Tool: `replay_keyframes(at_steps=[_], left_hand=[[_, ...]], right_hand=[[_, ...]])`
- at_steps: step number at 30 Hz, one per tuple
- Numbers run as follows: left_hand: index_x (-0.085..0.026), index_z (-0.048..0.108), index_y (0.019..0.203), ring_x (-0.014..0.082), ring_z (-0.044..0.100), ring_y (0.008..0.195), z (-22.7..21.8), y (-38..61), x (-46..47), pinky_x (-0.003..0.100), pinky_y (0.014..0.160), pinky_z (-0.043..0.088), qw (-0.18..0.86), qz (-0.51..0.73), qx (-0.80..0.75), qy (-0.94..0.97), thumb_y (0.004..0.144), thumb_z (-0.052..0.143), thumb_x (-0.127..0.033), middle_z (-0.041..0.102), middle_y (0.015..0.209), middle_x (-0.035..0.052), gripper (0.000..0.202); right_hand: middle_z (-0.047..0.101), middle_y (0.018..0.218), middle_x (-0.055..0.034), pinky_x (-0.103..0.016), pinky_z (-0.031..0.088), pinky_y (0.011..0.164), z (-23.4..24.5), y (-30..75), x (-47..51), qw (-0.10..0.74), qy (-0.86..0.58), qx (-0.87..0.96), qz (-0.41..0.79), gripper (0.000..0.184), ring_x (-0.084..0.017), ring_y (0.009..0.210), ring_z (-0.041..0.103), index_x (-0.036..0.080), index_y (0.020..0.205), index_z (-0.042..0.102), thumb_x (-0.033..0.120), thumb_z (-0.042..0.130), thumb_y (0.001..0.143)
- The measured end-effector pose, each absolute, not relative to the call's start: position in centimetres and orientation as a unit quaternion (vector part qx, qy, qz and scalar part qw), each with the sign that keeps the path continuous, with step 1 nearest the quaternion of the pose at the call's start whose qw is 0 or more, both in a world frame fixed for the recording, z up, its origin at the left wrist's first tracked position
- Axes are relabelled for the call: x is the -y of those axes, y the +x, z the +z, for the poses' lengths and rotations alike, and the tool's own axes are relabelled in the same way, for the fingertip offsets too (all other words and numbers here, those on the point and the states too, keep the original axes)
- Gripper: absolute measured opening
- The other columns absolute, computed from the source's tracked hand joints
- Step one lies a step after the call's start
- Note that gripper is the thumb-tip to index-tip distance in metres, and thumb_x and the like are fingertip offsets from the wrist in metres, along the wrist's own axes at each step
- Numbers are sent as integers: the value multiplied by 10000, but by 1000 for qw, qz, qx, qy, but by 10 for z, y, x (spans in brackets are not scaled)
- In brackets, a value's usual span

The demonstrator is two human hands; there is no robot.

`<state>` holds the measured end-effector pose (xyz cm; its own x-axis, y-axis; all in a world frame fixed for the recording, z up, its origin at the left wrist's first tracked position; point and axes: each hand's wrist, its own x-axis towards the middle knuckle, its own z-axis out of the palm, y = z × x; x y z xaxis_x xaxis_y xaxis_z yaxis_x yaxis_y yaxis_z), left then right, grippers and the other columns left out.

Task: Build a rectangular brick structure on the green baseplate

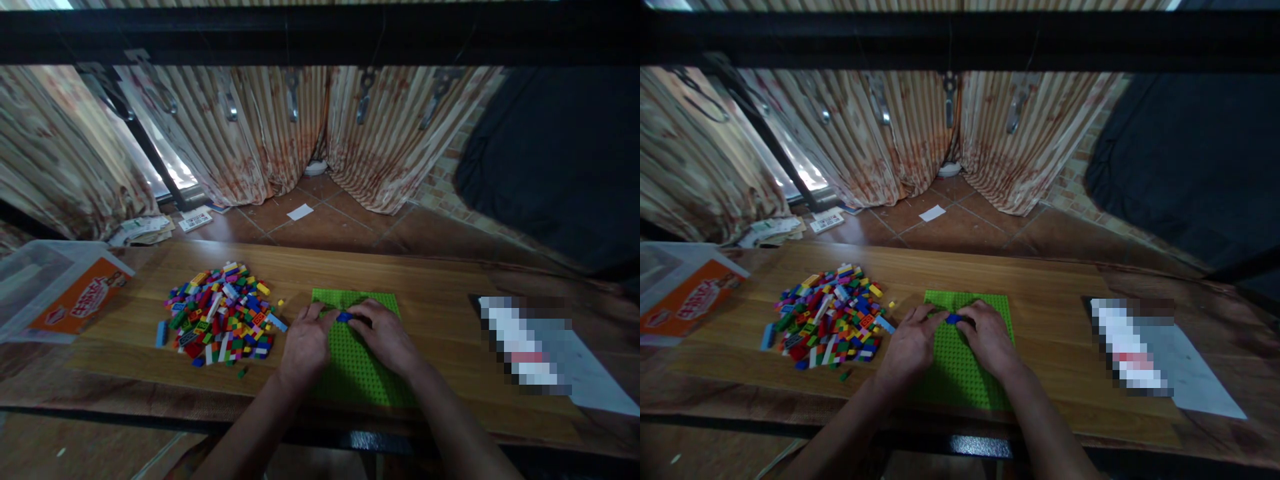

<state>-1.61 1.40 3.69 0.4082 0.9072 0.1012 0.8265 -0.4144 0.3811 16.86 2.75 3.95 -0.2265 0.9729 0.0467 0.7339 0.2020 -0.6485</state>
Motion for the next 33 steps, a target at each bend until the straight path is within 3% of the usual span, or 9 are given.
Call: replay_keyframes(at_steps=[11,15,23,33], left_hand=[[-177,508,1363,244,516,1168,37,-15,-13,392,1028,419,130,138,-532,825,822,430,-85,533,1296,138,555],[-158,515,1356,261,500,1202,38,-13,-10,410,1035,410,123,140,-537,823,862,417,-119,491,1366,154,505],[-239,504,1367,276,523,1130,34,-8,-7,437,956,445,71,90,-534,837,908,411,-197,509,1381,112,470],[-224,491,1389,308,523,1122,41,1,-3,462,915,465,65,32,-553,830,925,351,-158,534,1382,105,490]], right_hand=[[686,920,-49,-323,461,842,36,179,-30,302,-615,692,226,233,-181,887,622,216,885,700,278,476,910],[679,883,-47,-323,458,829,38,178,-30,306,-617,692,218,215,-179,863,614,210,853,703,262,500,899],[665,885,-34,-361,437,867,35,171,-28,273,-599,719,224,135,-190,894,601,256,883,742,289,615,854],[678,828,-26,-335,440,819,31,169,-31,286,-609,701,237,62,-182,840,611,239,794,745,243,684,802]])
